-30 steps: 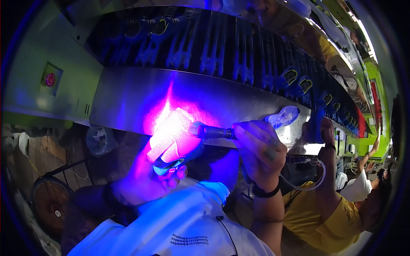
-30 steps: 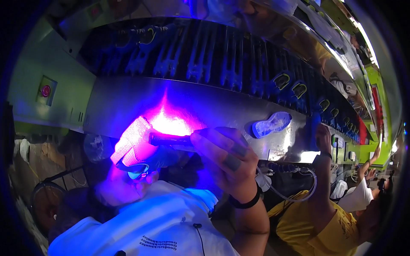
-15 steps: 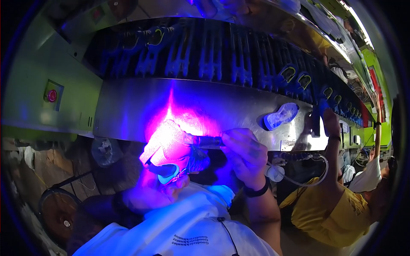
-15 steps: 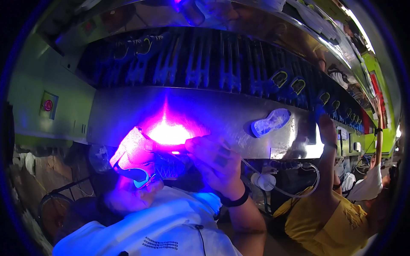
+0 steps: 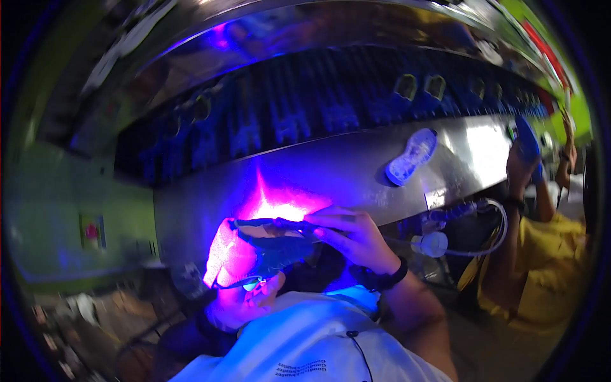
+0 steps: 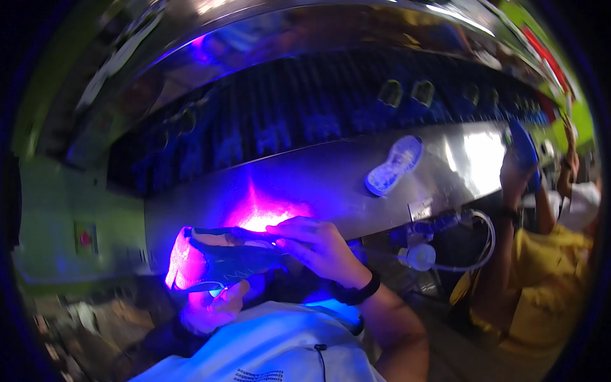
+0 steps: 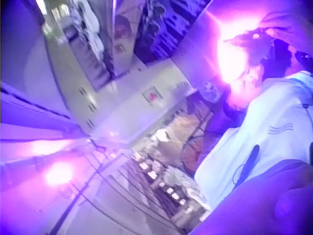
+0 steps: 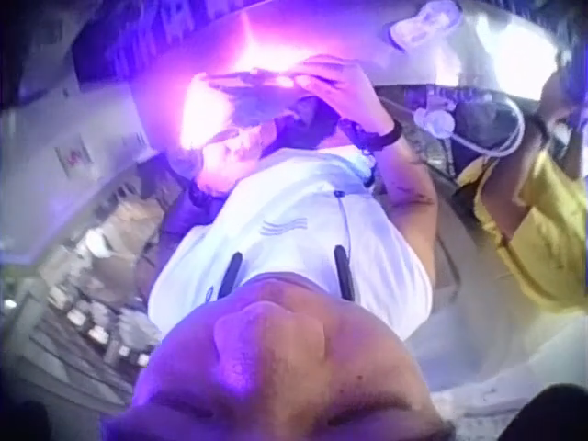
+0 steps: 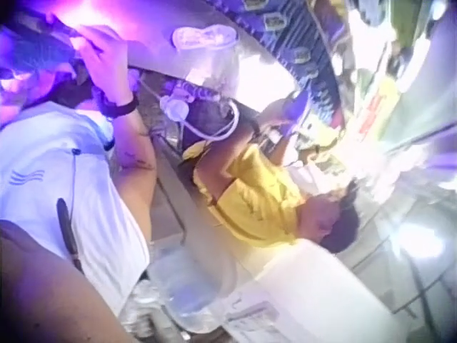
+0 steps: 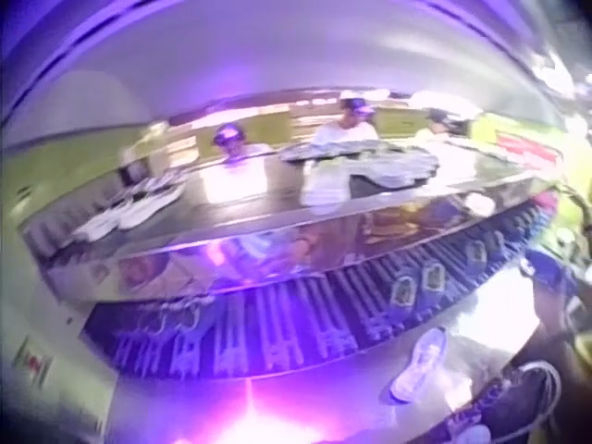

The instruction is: Applying UV treatment or adhesive activation to shoe uppers and soles along a factory conveyor belt.

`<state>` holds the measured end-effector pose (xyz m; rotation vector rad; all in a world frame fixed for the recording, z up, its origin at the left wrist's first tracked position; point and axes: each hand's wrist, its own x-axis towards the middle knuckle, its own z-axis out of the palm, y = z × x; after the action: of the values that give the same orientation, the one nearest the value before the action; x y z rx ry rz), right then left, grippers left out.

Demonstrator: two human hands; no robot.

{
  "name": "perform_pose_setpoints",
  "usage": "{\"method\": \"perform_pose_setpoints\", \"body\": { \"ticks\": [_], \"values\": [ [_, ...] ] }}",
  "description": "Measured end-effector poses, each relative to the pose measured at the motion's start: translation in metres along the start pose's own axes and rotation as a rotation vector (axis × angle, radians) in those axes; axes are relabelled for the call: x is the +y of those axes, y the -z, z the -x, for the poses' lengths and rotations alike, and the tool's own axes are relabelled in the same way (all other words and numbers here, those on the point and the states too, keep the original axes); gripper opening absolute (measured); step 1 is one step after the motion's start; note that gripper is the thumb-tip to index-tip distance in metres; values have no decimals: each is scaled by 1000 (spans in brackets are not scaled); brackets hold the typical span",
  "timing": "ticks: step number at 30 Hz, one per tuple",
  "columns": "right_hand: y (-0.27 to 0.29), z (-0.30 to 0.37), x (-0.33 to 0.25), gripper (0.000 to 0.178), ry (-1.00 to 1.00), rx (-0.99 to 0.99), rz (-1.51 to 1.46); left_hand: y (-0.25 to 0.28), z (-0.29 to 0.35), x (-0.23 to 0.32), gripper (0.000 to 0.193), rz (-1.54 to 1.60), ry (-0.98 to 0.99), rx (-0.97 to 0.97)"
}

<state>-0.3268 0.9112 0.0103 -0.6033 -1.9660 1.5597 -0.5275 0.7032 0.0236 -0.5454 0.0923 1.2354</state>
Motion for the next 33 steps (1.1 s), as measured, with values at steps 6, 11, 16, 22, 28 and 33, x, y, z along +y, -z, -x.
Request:
{"method": "perform_pose_setpoints", "body": {
  "ticks": [6,11,16,22,28,33],
  "values": [
    [34,16,74,33,-291,420,46,-63,-126,107,56,-1103,-531,152],
    [35,30,101,37,-267,630,-105,-139,-272,167,80,-2116,-843,192],
    [34,25,96,36,-245,667,-6,-152,-402,118,87,-2609,-954,310],
    [35,16,88,31,-310,646,-128,-110,-439,153,86,-2952,-1109,414],
    [48,25,89,35,-255,640,69,-169,-331,239,72,-2491,-1129,253],
    [43,25,92,35,-244,594,-36,-146,-213,337,74,-2813,-831,971]
  ]
}}
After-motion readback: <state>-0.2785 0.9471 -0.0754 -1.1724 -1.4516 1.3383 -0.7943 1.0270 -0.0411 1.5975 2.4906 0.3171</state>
